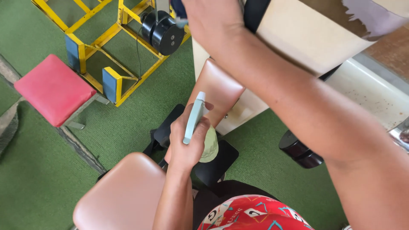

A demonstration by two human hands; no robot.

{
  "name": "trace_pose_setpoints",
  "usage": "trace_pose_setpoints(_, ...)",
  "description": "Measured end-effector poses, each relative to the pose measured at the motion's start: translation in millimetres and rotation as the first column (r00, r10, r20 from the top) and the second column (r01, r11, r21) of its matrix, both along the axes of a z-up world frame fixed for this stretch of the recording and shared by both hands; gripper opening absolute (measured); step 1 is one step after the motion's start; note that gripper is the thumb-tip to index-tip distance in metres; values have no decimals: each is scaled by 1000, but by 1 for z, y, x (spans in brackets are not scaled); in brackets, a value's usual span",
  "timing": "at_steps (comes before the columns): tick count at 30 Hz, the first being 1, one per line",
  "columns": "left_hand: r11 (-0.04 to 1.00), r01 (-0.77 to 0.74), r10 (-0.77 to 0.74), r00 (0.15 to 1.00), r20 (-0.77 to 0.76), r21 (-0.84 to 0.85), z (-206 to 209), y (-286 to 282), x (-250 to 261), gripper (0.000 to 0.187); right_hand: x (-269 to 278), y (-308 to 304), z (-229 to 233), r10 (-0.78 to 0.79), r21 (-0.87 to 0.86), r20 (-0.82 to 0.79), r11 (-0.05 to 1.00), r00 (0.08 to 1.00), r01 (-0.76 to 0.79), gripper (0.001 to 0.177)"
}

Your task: Wiping down gym exercise equipment with a cleaning solution and cloth.

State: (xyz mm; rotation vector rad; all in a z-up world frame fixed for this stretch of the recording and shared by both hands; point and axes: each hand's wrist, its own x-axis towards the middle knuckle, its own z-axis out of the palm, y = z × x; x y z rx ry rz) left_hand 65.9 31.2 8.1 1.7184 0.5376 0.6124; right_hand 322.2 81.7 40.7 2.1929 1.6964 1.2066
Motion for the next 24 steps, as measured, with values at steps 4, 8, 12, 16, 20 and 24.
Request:
trace_pose_setpoints(4,1000,-20,20,1000,4,-3,-6,-5,2,35,-33,-28,1,-32,-66,75,997,997,37,45)
trace_pose_setpoints(8,1000,-13,13,999,48,0,-18,-6,-5,35,-62,-54,-1,-65,-224,254,967,965,124,54)
trace_pose_setpoints(12,999,-50,50,998,41,-8,-25,-5,-13,36,-62,-66,-32,-20,-256,15,966,1000,23,51)
trace_pose_setpoints(16,995,-90,92,995,41,-52,-38,2,-24,35,-87,-97,-45,64,-134,-207,987,976,-93,51)
trace_pose_setpoints(20,995,-89,87,995,-39,-40,-39,6,-38,34,-123,-143,-98,98,-86,-255,989,962,-123,47)
trace_pose_setpoints(24,991,-106,96,989,-115,-81,-45,5,-53,32,-149,-179,-182,160,-45,-255,983,954,-177,48)
